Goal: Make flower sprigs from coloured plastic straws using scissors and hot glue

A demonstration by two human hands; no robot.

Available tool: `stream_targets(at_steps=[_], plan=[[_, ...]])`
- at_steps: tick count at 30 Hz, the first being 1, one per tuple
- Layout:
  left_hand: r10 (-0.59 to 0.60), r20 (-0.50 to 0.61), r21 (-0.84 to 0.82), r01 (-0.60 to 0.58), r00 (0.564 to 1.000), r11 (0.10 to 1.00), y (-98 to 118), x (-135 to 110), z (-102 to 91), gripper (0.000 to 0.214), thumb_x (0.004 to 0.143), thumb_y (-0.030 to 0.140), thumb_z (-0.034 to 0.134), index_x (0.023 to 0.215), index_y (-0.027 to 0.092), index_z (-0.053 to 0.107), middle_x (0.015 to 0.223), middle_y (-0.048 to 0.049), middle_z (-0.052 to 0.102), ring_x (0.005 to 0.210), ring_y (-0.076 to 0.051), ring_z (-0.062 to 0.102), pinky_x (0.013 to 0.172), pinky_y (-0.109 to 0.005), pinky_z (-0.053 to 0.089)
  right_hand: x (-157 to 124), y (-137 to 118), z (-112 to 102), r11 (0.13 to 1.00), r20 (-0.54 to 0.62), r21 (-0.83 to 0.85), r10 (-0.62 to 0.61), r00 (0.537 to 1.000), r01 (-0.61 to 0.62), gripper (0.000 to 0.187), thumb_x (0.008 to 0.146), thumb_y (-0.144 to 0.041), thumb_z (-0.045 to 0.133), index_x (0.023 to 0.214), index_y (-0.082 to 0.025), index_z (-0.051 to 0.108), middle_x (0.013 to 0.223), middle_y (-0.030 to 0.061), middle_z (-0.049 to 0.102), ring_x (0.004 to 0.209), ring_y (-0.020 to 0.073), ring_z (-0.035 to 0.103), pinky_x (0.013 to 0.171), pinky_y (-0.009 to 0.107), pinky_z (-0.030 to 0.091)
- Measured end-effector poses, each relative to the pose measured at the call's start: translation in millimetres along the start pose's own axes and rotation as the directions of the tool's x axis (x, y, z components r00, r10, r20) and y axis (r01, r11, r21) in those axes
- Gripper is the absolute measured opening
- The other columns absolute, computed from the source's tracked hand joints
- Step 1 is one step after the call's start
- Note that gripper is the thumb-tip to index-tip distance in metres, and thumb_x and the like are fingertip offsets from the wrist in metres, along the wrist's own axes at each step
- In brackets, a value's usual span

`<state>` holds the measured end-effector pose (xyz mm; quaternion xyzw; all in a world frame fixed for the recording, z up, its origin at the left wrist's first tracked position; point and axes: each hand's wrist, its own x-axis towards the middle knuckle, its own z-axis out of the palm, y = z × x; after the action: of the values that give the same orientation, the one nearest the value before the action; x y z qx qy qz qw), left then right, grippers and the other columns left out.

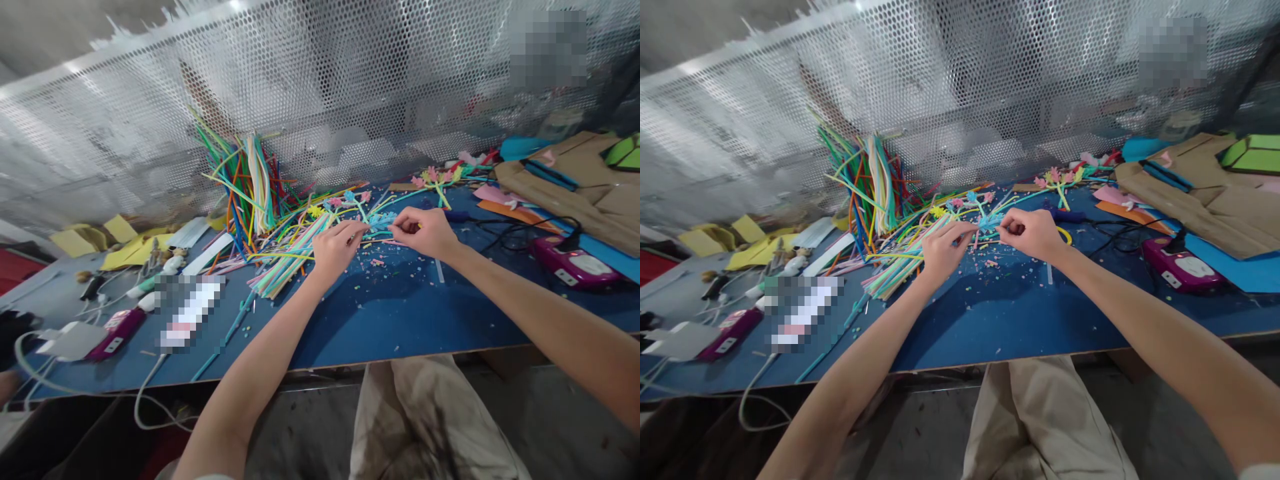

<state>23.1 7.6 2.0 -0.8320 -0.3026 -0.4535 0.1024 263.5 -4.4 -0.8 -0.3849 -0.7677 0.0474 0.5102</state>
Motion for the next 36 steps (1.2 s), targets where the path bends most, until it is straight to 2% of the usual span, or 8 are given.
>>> stream_targets(at_steps=[6, 12, 17, 20, 25, 30, 36], plan=[[-0.037, -0.005, 0.029, 0.037, 0.999, 0.999, 3.2, 1.0, -0.8, 0.016, 0.099, 0.030, 0.062, 0.105, 0.026, 0.076, 0.102, -0.0014, 0.078, 0.091, -0.012, 0.073, 0.068, -0.021, 0.050, 0.7, -2.2, -1.0, 1.000, -0.024, -0.006, -0.023, 0.999, 0.023, 0.019, 0.088, -0.035, 0.068, 0.077, -0.021, 0.063, 0.054, -0.0043, 0.057, 0.047, 0.0093, 0.050, 0.051, 0.027, 0.041], [-0.049, 0.011, 0.020, 0.049, 0.999, 0.999, 0.9, 0.8, 1.5, 0.018, 0.098, 0.033, 0.063, 0.109, 0.026, 0.076, 0.103, -0.0025, 0.079, 0.092, -0.013, 0.074, 0.078, -0.023, 0.054, 1.6, -4.6, -2.0, 0.999, -0.027, -0.035, -0.034, 0.999, 0.033, 0.019, 0.090, -0.036, 0.066, 0.079, -0.021, 0.064, 0.054, -0.0049, 0.054, 0.047, 0.0094, 0.048, 0.052, 0.028, 0.041], [-0.059, 0.021, 0.042, 0.058, 0.998, 0.997, -0.7, 1.0, 2.7, 0.018, 0.098, 0.035, 0.063, 0.107, 0.026, 0.076, 0.100, -0.0017, 0.079, 0.091, -0.014, 0.074, 0.077, -0.024, 0.053, 1.5, -4.7, -5.0, 0.998, -0.048, -0.048, -0.034, 0.998, 0.032, 0.016, 0.093, -0.034, 0.061, 0.085, -0.021, 0.066, 0.056, -0.0034, 0.058, 0.048, 0.0106, 0.051, 0.054, 0.029, 0.042], [-0.052, 0.032, 0.044, 0.050, 0.998, 0.998, -2.2, 1.2, 2.5, 0.018, 0.099, 0.035, 0.062, 0.106, 0.025, 0.076, 0.099, -0.0018, 0.079, 0.091, -0.014, 0.073, 0.078, -0.025, 0.052, 1.7, -5.2, -8.2, 0.999, -0.042, -0.026, -0.026, 0.999, 0.025, 0.014, 0.093, -0.033, 0.060, 0.095, -0.020, 0.067, 0.057, -0.0036, 0.059, 0.047, 0.0110, 0.050, 0.053, 0.029, 0.042], [-0.028, 0.039, 0.060, 0.025, 0.999, 0.998, -4.5, 1.1, 1.2, 0.019, 0.100, 0.035, 0.061, 0.108, 0.026, 0.076, 0.099, -0.0017, 0.078, 0.093, -0.014, 0.072, 0.080, -0.027, 0.050, 3.1, -5.0, -9.6, 0.999, 0.015, -0.031, 0.007, 1.000, -0.007, 0.026, 0.094, -0.033, 0.059, 0.113, -0.019, 0.069, 0.060, -0.0031, 0.062, 0.051, 0.0124, 0.053, 0.057, 0.029, 0.044], [0.013, 0.061, 0.095, -0.019, 0.998, 0.995, -5.3, 0.4, 1.4, 0.018, 0.100, 0.034, 0.061, 0.110, 0.028, 0.075, 0.102, -0.0002, 0.078, 0.095, -0.014, 0.072, 0.081, -0.028, 0.048, 3.0, -1.9, -4.2, 0.998, 0.040, -0.047, 0.038, 0.998, -0.036, 0.023, 0.092, -0.039, 0.063, 0.102, -0.020, 0.074, 0.057, -0.0031, 0.060, 0.050, 0.0118, 0.053, 0.056, 0.029, 0.042], [-0.001, 0.075, 0.110, -0.007, 0.997, 0.994, -4.6, 0.1, 1.6, 0.020, 0.100, 0.036, 0.060, 0.109, 0.029, 0.076, 0.102, 0.0006, 0.079, 0.095, -0.014, 0.073, 0.077, -0.029, 0.047, 2.8, 1.4, -1.0, 0.997, -0.011, -0.076, 0.020, 1.000, -0.021, 0.022, 0.094, -0.039, 0.062, 0.093, -0.021, 0.073, 0.052, -0.0043, 0.054, 0.047, 0.0108, 0.047, 0.053, 0.029, 0.038]])
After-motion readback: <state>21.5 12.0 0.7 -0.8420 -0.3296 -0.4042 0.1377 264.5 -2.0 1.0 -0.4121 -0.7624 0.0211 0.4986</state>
